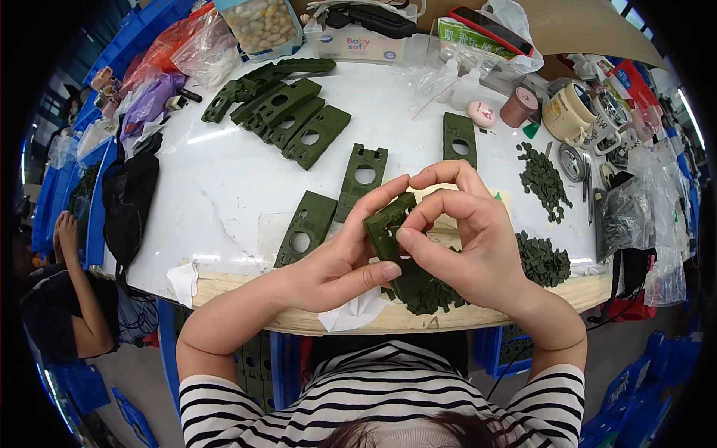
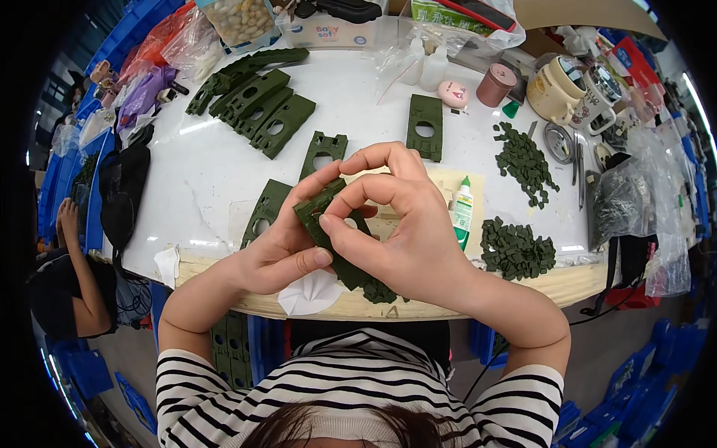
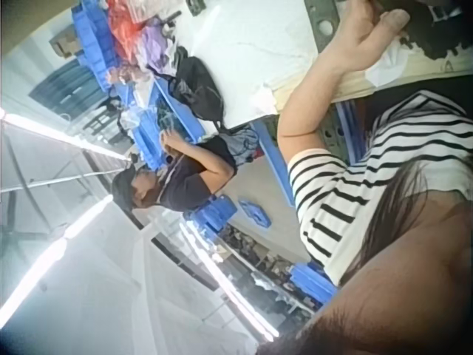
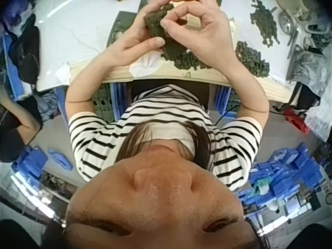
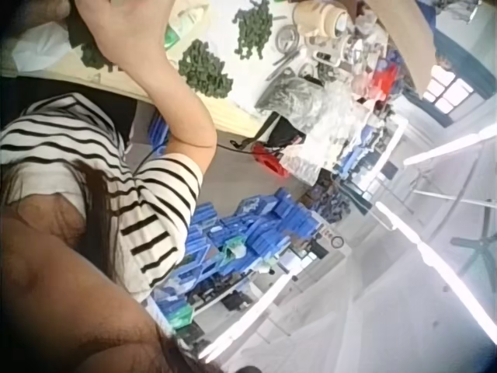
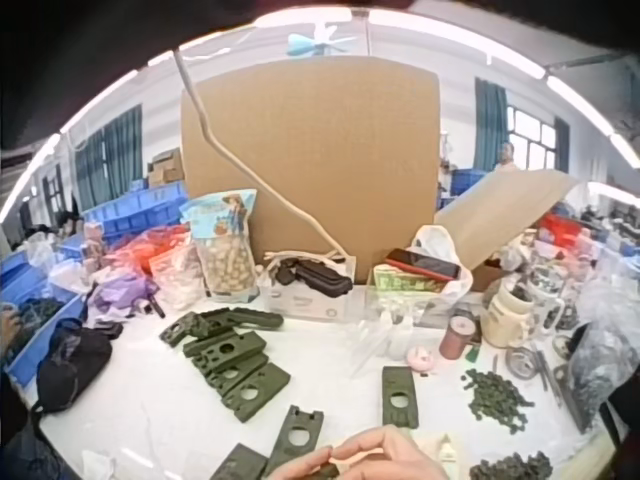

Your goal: Assembling plastic toy tank bodies by applying glue and attaching small parts at a factory workstation.

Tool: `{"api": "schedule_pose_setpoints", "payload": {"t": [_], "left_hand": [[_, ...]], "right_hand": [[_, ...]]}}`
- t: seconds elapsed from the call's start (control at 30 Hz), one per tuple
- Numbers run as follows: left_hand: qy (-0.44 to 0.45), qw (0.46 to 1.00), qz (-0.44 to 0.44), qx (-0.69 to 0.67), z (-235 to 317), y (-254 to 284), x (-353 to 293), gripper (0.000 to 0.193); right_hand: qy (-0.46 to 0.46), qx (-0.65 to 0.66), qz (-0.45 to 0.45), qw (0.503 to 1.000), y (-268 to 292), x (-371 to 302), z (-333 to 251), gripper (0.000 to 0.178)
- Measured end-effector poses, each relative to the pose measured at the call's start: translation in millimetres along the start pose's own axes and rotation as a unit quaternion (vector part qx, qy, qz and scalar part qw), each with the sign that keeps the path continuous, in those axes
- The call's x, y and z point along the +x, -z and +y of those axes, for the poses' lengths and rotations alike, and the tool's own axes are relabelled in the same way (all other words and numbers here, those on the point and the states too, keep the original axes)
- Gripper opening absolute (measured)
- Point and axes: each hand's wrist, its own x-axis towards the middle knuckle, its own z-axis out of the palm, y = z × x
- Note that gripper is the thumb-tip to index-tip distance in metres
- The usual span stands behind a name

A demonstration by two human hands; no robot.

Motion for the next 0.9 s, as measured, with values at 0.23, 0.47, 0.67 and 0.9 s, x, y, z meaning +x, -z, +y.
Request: {"api": "schedule_pose_setpoints", "payload": {"t": [0.23,0.47,0.67,0.9], "left_hand": [[-0.016,0.999,-0.019,0.024,-0.6,1.4,0.1,0.076],[-0.026,0.999,-0.023,0.035,-2.5,1.8,0.1,0.076],[-0.023,0.998,0.000,0.065,-2.6,-0.4,-1.0,0.079],[-0.030,0.997,-0.009,0.073,-3.1,0.1,-1.6,0.079]], "right_hand": [[0.006,-0.010,-0.002,1.000,-0.3,0.4,0.6,0.006],[0.016,-0.028,-0.001,0.999,-0.5,0.9,0.7,0.006],[0.022,-0.043,-0.001,0.999,-1.1,0.5,-0.7,0.007],[0.029,-0.048,0.001,0.998,-1.9,0.8,-0.3,0.008]]}}
